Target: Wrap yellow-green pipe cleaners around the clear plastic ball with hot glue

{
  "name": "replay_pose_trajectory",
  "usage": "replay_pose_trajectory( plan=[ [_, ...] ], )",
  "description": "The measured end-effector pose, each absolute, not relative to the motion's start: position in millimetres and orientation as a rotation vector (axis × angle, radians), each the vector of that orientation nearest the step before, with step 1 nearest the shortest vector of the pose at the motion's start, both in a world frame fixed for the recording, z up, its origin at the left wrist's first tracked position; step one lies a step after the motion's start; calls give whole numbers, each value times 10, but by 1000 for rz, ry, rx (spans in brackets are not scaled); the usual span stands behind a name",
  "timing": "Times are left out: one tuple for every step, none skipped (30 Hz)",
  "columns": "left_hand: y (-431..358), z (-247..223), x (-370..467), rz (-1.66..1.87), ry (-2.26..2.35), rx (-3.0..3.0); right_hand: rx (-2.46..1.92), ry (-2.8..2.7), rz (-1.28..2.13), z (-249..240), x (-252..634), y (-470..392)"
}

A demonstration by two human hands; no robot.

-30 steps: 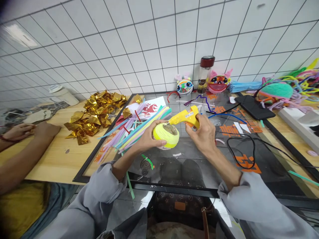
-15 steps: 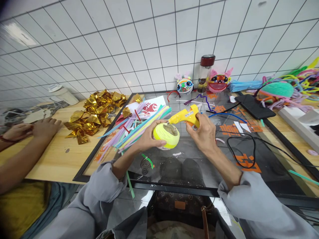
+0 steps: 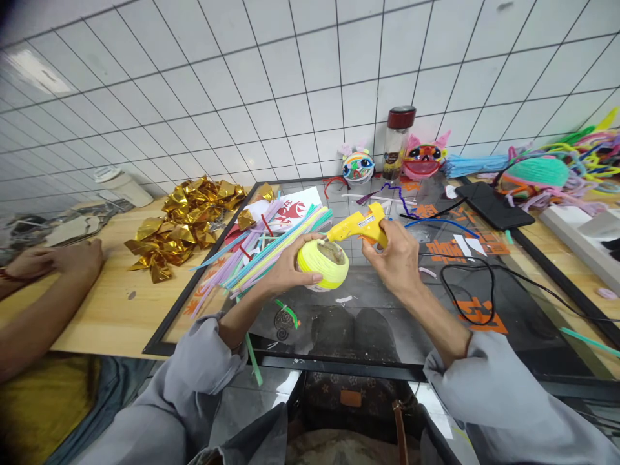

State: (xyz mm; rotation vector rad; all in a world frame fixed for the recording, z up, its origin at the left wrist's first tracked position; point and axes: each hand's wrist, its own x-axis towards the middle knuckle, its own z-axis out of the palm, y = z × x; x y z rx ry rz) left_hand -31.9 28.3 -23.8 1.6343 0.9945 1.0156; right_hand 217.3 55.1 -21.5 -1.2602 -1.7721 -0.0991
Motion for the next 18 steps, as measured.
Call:
replay_pose_trajectory(
  plan=[
    [284, -241, -320, 1014, 992, 1633, -1227, -1766, -119, -227, 2178, 562],
    [286, -244, -322, 1014, 988, 1631, -1197, -1762, -134, -235, 2182, 571],
    [289, -247, -324, 1013, 986, 1630, -1175, -1764, -140, -240, 2185, 576],
    [292, -250, -325, 1012, 984, 1630, -1160, -1770, -140, -240, 2186, 578],
    [295, -253, -327, 1011, 983, 1632, -1149, -1775, -139, -237, 2186, 577],
    [297, -255, -329, 1010, 983, 1633, -1141, -1780, -136, -230, 2186, 575],
    [300, -256, -331, 1008, 983, 1633, -1136, -1785, -133, -221, 2185, 571],
    [301, -256, -333, 1007, 982, 1634, -1133, -1788, -129, -212, 2184, 567],
    [302, -256, -335, 1004, 979, 1633, -1133, -1790, -125, -203, 2184, 564],
    [302, -255, -336, 1003, 976, 1632, -1134, -1792, -122, -196, 2185, 561],
    [302, -253, -337, 1001, 972, 1631, -1134, -1794, -119, -192, 2186, 560],
    [302, -251, -338, 1000, 971, 1632, -1135, -1795, -117, -191, 2188, 560],
    [302, -250, -339, 1002, 972, 1633, -1135, -1796, -118, -193, 2190, 562],
    [303, -249, -339, 1002, 974, 1634, -1134, -1796, -119, -196, 2192, 564],
    [304, -250, -340, 1002, 976, 1635, -1132, -1798, -120, -202, 2194, 566],
    [306, -251, -341, 1002, 977, 1636, -1129, -1798, -123, -208, 2194, 569],
    [308, -253, -342, 1002, 977, 1638, -1129, -1795, -128, -214, 2193, 571],
    [311, -257, -343, 1002, 973, 1641, -1131, -1791, -132, -220, 2191, 573]
  ],
)
